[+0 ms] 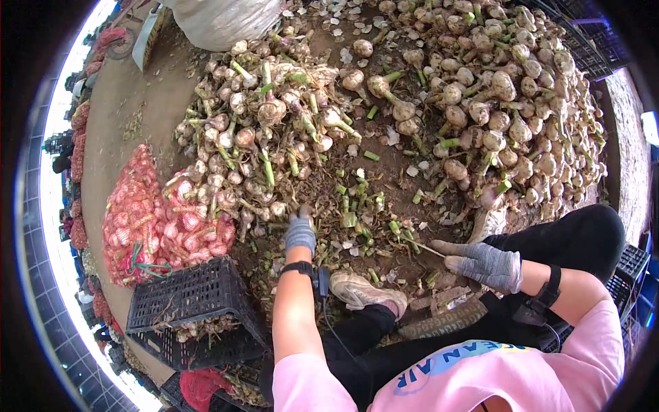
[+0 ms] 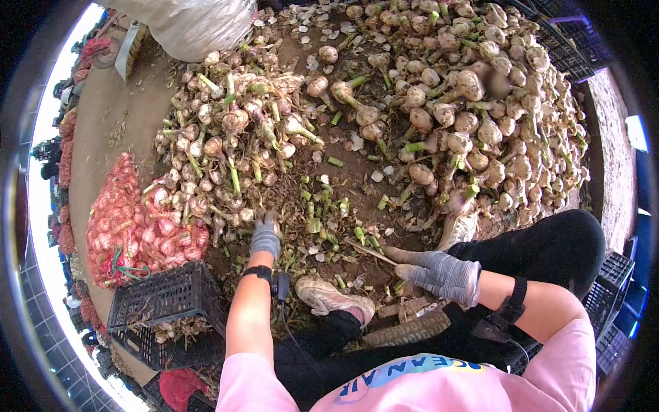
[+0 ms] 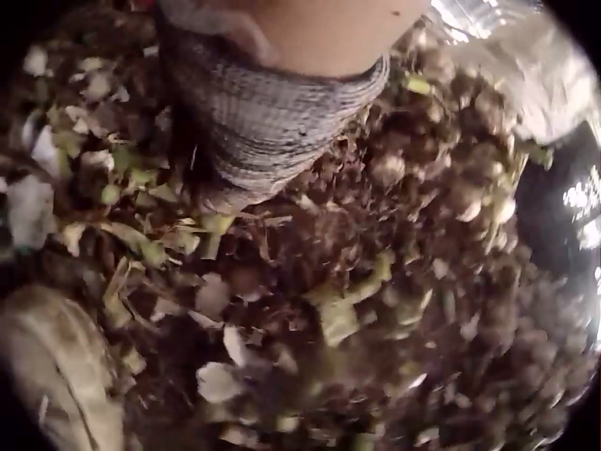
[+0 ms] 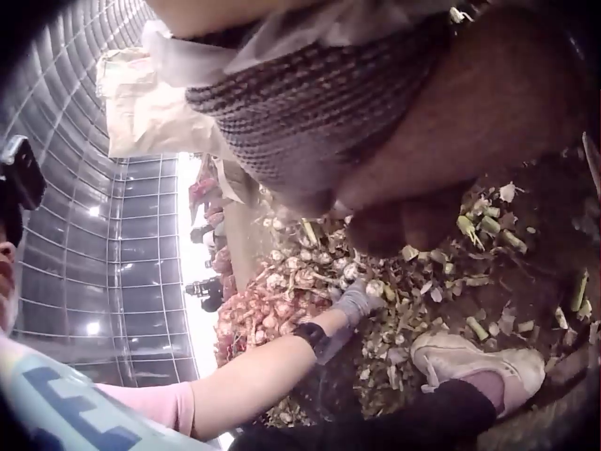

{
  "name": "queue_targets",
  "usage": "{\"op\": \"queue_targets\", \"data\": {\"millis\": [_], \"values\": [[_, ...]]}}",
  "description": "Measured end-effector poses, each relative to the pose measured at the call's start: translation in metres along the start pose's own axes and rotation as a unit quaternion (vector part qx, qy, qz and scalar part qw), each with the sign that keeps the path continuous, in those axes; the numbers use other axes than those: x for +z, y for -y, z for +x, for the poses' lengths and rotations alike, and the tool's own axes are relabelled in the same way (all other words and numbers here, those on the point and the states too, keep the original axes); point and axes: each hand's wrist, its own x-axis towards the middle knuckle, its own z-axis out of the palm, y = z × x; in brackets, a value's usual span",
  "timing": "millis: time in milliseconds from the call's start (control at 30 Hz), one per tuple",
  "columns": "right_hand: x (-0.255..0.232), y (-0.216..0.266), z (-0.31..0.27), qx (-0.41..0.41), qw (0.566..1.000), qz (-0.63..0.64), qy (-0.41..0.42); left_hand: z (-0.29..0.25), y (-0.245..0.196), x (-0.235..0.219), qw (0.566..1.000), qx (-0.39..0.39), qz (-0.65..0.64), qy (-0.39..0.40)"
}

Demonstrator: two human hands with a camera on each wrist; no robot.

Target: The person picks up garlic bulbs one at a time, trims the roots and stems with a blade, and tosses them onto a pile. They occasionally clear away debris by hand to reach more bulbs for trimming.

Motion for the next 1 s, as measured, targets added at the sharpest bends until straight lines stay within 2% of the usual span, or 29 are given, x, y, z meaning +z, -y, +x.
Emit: {"op": "queue_targets", "data": {"millis": [33,133,167,200,233,267,300,333,367,400,433,467,500,533,600,633,667,700,767,800,833,867,900,933,967,1000], "values": [[0.001,0.001,-0.002,0.029,0.999,0.019,0.005,-0.004,0.002,-0.004,1.000,0.002,-0.002,-0.002],[0.007,0.016,-0.012,0.026,1.000,-0.014,0.005,-0.021,0.025,-0.021,0.988,0.114,0.031,0.102],[0.008,0.016,-0.014,0.006,0.999,-0.041,0.009,-0.028,0.037,-0.025,0.978,0.150,0.043,0.138],[0.009,-0.009,-0.004,-0.080,0.994,-0.070,-0.008,-0.037,0.046,-0.029,0.966,0.187,0.054,0.171],[0.012,-0.004,-0.010,-0.126,0.984,-0.127,-0.022,-0.088,0.043,-0.048,0.944,0.202,-0.167,0.201],[0.015,0.005,-0.015,-0.173,0.967,-0.182,-0.038,-0.108,0.042,-0.057,0.951,0.236,-0.106,0.171],[0.018,0.012,-0.022,-0.182,0.965,-0.184,-0.043,-0.148,0.040,-0.070,0.917,0.259,-0.191,0.234],[0.023,0.019,-0.031,-0.226,0.942,-0.244,-0.054,-0.196,0.037,-0.085,0.872,0.279,-0.272,0.296],[0.028,0.025,-0.040,-0.268,0.912,-0.302,-0.067,-0.231,0.036,-0.094,0.860,0.318,-0.268,0.297],[0.033,0.033,-0.049,-0.274,0.910,-0.304,-0.072,-0.263,0.036,-0.101,0.845,0.357,-0.263,0.299],[0.038,0.040,-0.059,-0.317,0.869,-0.369,-0.094,-0.291,0.035,-0.107,0.857,0.426,-0.152,0.248],[0.044,0.046,-0.067,-0.357,0.821,-0.431,-0.114,-0.297,0.039,-0.105,0.854,0.432,-0.152,0.246],[0.049,0.052,-0.073,-0.379,0.801,-0.449,-0.115,-0.300,0.046,-0.102,0.822,0.401,-0.230,0.331],[0.053,0.047,-0.070,-0.468,0.765,-0.422,-0.132,-0.302,0.052,-0.099,0.777,0.365,-0.304,0.412],[0.062,0.054,-0.079,-0.507,0.740,-0.426,-0.119,-0.301,0.066,-0.099,0.694,0.362,-0.338,0.523],[0.067,0.058,-0.086,-0.509,0.737,-0.427,-0.121,-0.304,0.073,-0.098,0.749,0.572,-0.103,0.317],[0.072,0.063,-0.093,-0.494,0.736,-0.450,-0.109,-0.307,0.078,-0.096,0.697,0.700,0.145,0.064],[0.074,0.066,-0.097,-0.479,0.734,-0.472,-0.096,-0.316,0.079,-0.094,0.695,0.701,0.145,0.061],[0.079,0.064,-0.100,-0.489,0.724,-0.476,-0.096,-0.335,0.082,-0.090,0.741,0.640,-0.021,0.200],[0.080,0.063,-0.100,-0.497,0.716,-0.481,-0.096,-0.340,0.082,-0.093,0.742,0.641,-0.020,0.198],[0.081,0.062,-0.100,-0.494,0.717,-0.481,-0.099,-0.343,0.083,-0.095,0.697,0.709,0.070,0.082],[0.080,0.060,-0.101,-0.495,0.717,-0.480,-0.100,-0.349,0.083,-0.098,0.634,0.756,0.157,-0.036],[0.077,0.059,-0.103,-0.487,0.712,-0.495,-0.105,-0.373,0.079,-0.102,0.630,0.748,0.201,-0.045],[0.074,0.057,-0.105,-0.478,0.706,-0.510,-0.110,-0.372,0.080,-0.099,0.631,0.748,0.202,-0.045],[0.069,0.052,-0.102,-0.488,0.681,-0.531,-0.125,-0.370,0.082,-0.095,0.595,0.767,0.225,-0.087],[0.066,0.046,-0.098,-0.488,0.681,-0.532,-0.124,-0.373,0.080,-0.092,0.558,0.782,0.246,-0.130]]}}
